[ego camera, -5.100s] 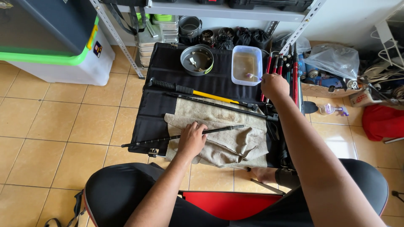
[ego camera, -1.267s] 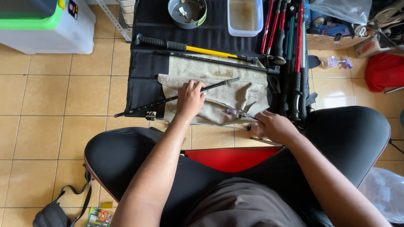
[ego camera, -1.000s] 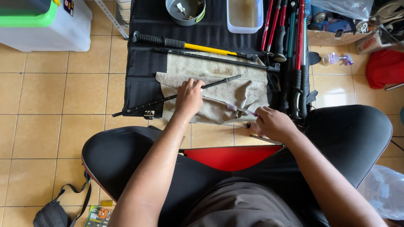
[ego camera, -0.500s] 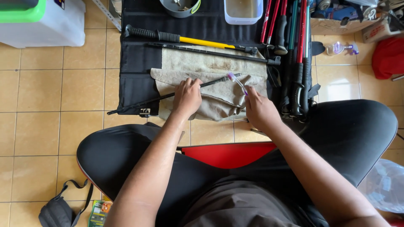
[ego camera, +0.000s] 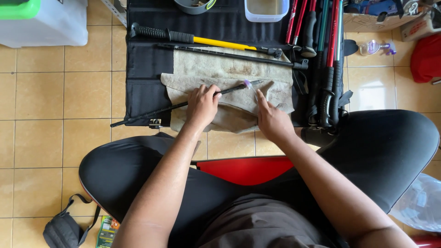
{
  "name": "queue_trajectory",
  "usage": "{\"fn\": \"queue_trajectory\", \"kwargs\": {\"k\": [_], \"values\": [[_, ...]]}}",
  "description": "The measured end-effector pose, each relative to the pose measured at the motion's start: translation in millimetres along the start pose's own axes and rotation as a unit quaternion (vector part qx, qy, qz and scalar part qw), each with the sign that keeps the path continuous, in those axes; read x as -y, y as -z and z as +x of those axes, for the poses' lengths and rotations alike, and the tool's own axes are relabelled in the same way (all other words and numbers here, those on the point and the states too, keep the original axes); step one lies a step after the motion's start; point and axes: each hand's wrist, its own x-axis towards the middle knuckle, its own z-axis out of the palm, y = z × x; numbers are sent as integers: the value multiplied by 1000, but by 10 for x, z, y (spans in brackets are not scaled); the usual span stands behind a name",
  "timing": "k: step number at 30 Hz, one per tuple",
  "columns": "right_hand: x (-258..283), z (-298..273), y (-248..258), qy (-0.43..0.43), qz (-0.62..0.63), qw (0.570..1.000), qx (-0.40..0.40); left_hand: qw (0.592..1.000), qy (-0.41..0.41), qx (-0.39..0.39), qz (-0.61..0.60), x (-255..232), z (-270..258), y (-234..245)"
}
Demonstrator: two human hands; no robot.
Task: Cleaning and maintaining trekking pole segments using a brush, cleaning solution, and a cloth.
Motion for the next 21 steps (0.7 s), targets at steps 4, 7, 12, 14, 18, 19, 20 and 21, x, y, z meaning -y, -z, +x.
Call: {"fn": "queue_trajectory", "kwargs": {"k": [4, 7, 12, 14, 18, 19, 20, 21], "values": [[-104, 44, -12, -7, 17, 1000, -11, 1000, 3, 3, -8, -19, -11, 28], [-109, -66, -78, 29, 3, 998, -62, 1000, 4, -5, -7, -9, 11, 1], [-133, -11, -198, 48, -52, 995, -67, 1000, 14, 1, 4, 13, 4, -42], [-229, 60, -254, 52, -55, 994, -75, 1000, 12, -1, 3, 12, 2, -101], [-211, 31, -221, 47, -36, 994, -95, 1000, 11, -11, 11, -23, -9, -50], [-197, -1, -224, 51, -38, 993, -99, 1000, 11, -17, 12, -3, 2, -67], [-190, -31, -234, 45, -59, 993, -89, 1000, 9, -16, 10, 18, 15, -93], [-188, -103, -264, 36, -79, 993, -76, 1000, 9, -10, 7, 31, -15, -139]]}}
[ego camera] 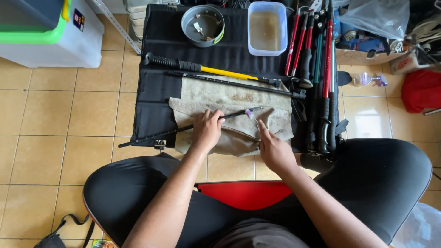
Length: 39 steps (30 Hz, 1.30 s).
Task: Cleaning and maintaining trekking pole segments using a brush, cleaning solution, and a cloth.
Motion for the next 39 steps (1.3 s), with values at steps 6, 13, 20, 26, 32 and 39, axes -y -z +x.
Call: {"fn": "queue_trajectory", "kwargs": {"k": [6, 13, 20, 26, 32, 39], "values": [[-119, 223, -186, 11, -3, 1000, -19, 1000, 2, -6, 23, -19, 36, 32], [-11, -7, -26, -5, -8, 1000, -13, 1000, 6, 8, -2, -44, 35, 101], [-98, 162, -174, 7, -18, 999, -35, 1000, 19, 14, 6, -93, -5, 109], [33, 6, 47, -8, -2, 1000, 2, 1000, 21, 22, -1, -95, 5, 146], [-85, 153, -145, -2, -6, 1000, -16, 1000, 13, 14, 8, -120, -9, 136], [68, 11, 100, -20, 1, 1000, -3, 1000, 16, 1, -14, -154, 13, 175]]}}
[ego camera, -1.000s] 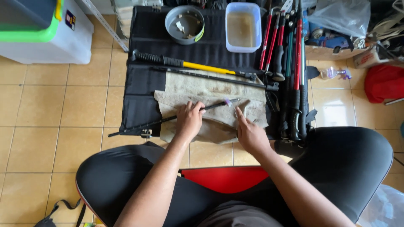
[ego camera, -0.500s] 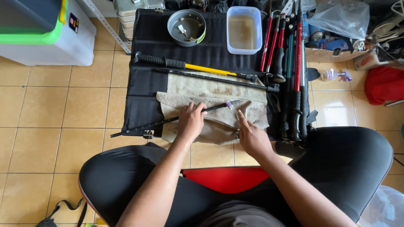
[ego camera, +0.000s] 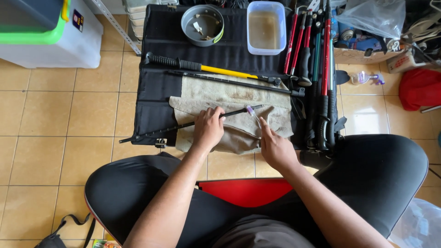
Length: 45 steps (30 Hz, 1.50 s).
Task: Cleaning and maintaining trekking pole segments using a brush, cleaning solution, and a cloth.
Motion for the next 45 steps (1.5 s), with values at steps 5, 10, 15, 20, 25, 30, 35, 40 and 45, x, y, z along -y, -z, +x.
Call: {"fn": "queue_trajectory", "kwargs": {"k": [5, 10, 15, 20, 25, 30, 35, 40, 45], "values": [[-47, 130, -53, -7, 10, 1000, -6, 998, -58, -19, -2, -175, -42, 53], [12, 66, 96, -29, 43, 999, -3, 997, -74, -32, 20, -176, -61, 103], [13, -88, 73, -30, 34, 999, 14, 999, -41, 0, -7, -173, -44, 151], [9, 13, 72, -29, 25, 998, 43, 997, -79, -21, -7, -98, -15, -60], [-54, 56, 29, -34, -11, 999, 30, 994, -98, -38, 23, 18, 0, -188], [208, -49, 92, 30, 23, 995, 96, 993, -112, -47, 17, 66, 18, -263], [30, 52, 27, -6, 15, 997, 81, 991, -122, -43, 16, -28, -11, -70], [-18, 23, 59, -4, 8, 999, 41, 992, -116, -39, 8, -40, -8, -36], [121, -139, 145, -15, 22, 997, 77, 993, -112, -31, 19, 32, 16, -153]]}}
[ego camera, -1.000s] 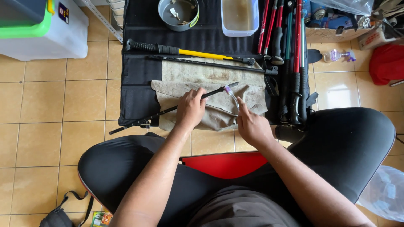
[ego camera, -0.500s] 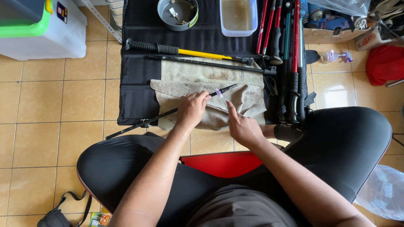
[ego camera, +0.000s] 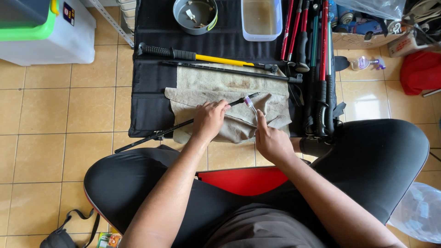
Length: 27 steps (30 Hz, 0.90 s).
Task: Cleaning and maintaining trekking pole segments using a brush, cleaning solution, and a cloth.
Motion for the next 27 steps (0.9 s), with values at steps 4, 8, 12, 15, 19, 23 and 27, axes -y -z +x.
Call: {"fn": "queue_trajectory", "kwargs": {"k": [4, 8, 12, 15, 19, 23, 27], "values": [[-40, 106, -82, 19, -52, 998, -33, 1000, -19, 5, 0, -143, -26, 130], [-72, 154, -96, 6, -30, 998, -48, 999, -22, 22, -6, -154, -22, 69], [-35, 48, -55, 8, -36, 999, -36, 1000, 7, 16, -2, 0, -15, -36], [-47, -13, -121, 10, -45, 999, -27, 1000, 7, 2, 0, 116, -1, -160], [-50, 57, -171, 15, -54, 998, -36, 1000, -2, 3, 10, 17, -11, -54], [-52, 178, -192, 17, -50, 997, -60, 1000, -24, 0, 9, -68, -13, 23], [-23, 181, -143, 6, -25, 998, -61, 1000, -14, -8, 15, -16, -13, -46]]}}
